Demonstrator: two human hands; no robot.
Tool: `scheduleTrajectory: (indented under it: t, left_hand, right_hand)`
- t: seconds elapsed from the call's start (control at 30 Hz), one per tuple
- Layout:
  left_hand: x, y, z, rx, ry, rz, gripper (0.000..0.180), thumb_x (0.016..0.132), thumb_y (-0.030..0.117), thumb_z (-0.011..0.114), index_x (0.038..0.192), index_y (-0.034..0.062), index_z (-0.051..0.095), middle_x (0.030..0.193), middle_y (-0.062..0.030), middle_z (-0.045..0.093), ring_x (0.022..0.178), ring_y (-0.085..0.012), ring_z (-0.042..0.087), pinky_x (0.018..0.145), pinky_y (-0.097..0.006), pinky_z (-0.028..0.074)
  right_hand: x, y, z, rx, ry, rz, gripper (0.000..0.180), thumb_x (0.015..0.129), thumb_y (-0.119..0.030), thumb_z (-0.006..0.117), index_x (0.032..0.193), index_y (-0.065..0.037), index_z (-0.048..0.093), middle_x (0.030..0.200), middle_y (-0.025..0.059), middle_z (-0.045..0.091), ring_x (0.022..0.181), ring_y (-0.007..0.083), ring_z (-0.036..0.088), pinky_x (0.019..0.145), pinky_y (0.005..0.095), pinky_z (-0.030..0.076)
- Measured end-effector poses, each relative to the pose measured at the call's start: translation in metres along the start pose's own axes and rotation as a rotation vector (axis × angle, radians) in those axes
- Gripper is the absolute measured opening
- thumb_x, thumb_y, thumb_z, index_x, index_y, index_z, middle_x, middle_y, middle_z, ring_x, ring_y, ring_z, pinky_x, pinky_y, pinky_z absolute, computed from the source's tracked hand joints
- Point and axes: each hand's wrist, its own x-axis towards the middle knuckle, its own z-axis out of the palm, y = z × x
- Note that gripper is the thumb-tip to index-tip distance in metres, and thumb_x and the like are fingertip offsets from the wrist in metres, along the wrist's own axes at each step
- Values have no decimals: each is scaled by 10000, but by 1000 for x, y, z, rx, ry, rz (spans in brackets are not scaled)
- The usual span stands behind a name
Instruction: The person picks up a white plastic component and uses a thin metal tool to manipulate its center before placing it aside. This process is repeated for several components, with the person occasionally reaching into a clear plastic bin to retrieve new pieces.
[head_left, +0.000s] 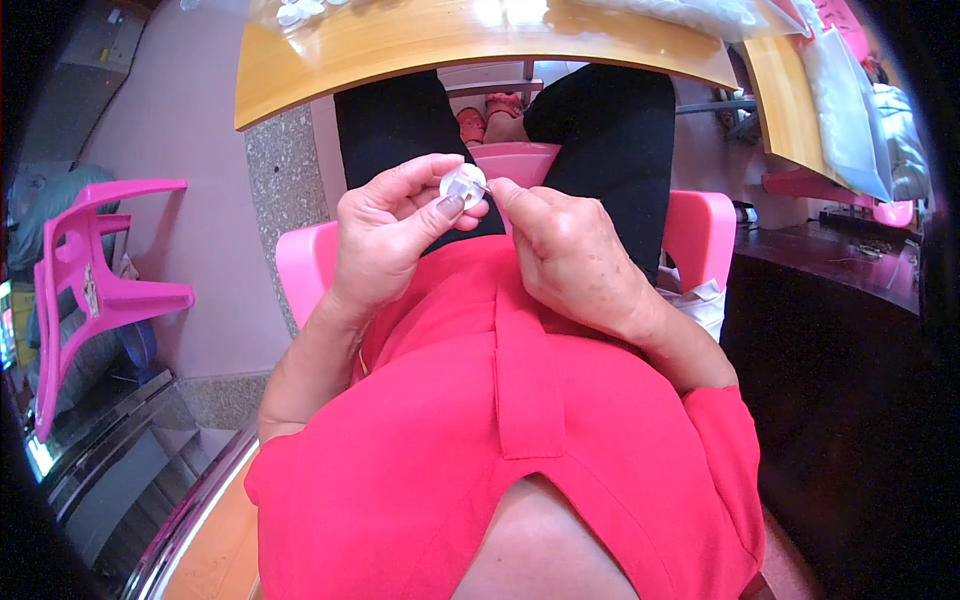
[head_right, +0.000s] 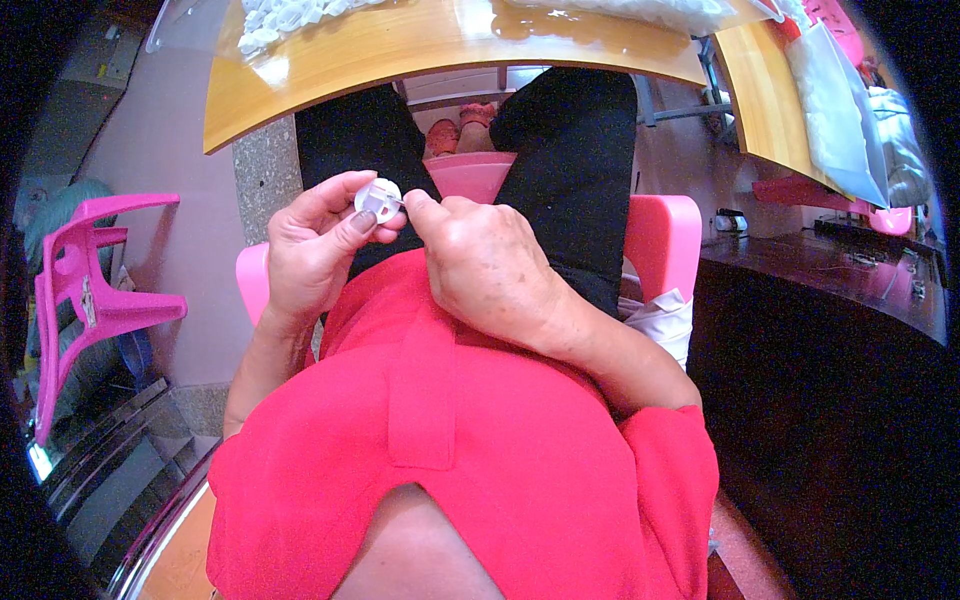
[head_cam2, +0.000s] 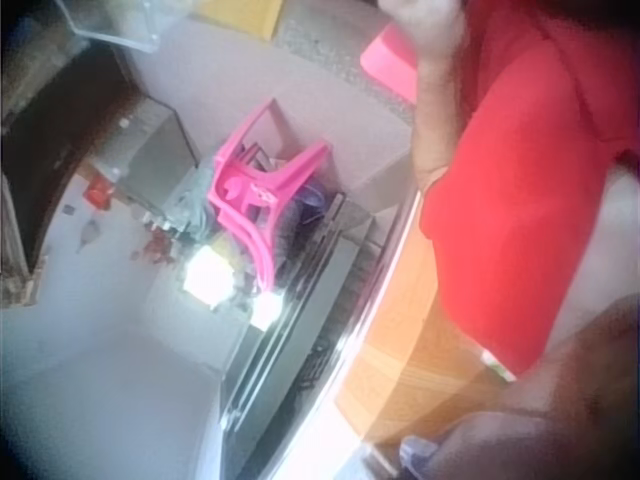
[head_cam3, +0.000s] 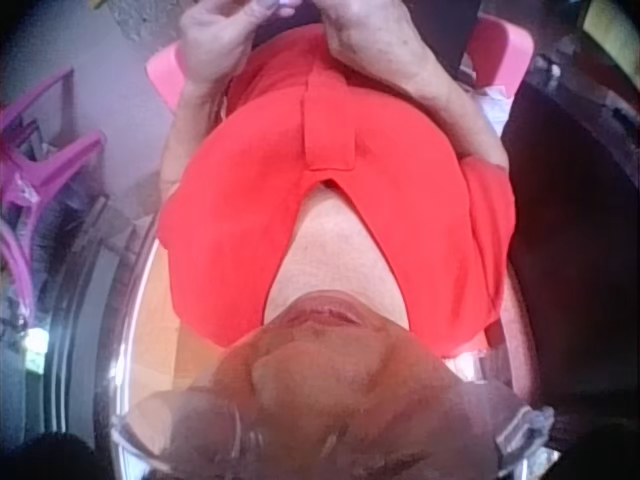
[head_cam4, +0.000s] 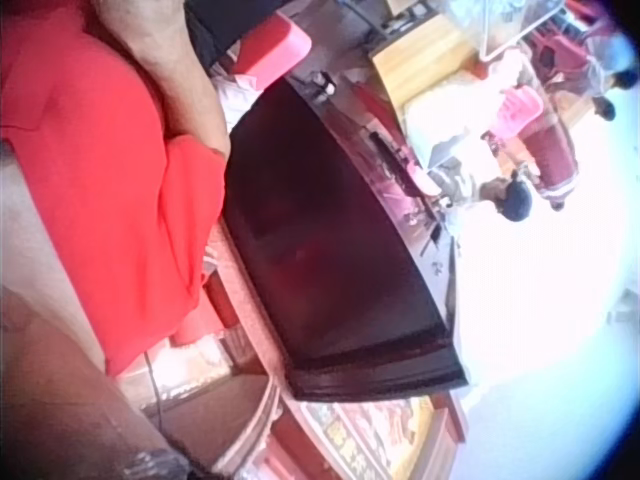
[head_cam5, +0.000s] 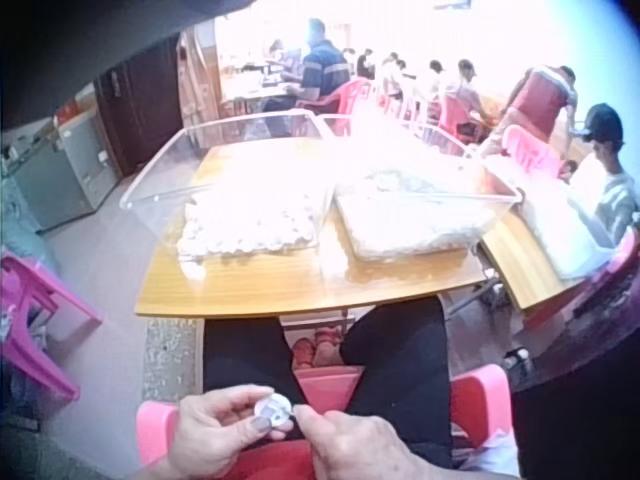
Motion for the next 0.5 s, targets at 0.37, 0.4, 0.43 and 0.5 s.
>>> scheduleTrajectory:
  t: [0.37, 0.4, 0.43, 0.5]
  left_hand:
    - [-5, -2, 7, 116, -16, 36, 298, 869, -38, 591, 1166, -50, 566, 1048, -136, 643, 914, -174, 643, 823, -283, 542]
    - [-5, -1, 7, 125, -14, 34, 292, 864, -46, 593, 1155, -48, 575, 1045, -131, 638, 912, -174, 642, 823, -279, 541]
    - [-5, -1, 8, 134, -12, 31, 286, 859, -55, 594, 1144, -46, 583, 1041, -126, 632, 911, -173, 641, 822, -276, 540]
    - [-4, -3, 5, 148, -36, 55, 282, 851, -68, 595, 1131, -43, 592, 1039, -126, 625, 910, -175, 642, 819, -275, 541]
  right_hand:
    - [-1, -8, 1, -255, -108, 32, 154, 787, -84, 529, 922, -8, 525, 720, 169, 619, 639, 318, 655, 540, 410, 530]
    - [0, -8, 0, -254, -108, 34, 154, 787, -84, 529, 922, -8, 525, 720, 169, 619, 639, 318, 655, 540, 410, 530]
    - [0, -8, -2, -255, -134, 20, 160, 785, -83, 530, 923, -2, 531, 729, 172, 624, 647, 320, 657, 549, 409, 532]
    - [2, -8, -8, -255, -159, 9, 166, 783, -82, 531, 925, 4, 538, 737, 175, 629, 655, 321, 658, 558, 409, 534]
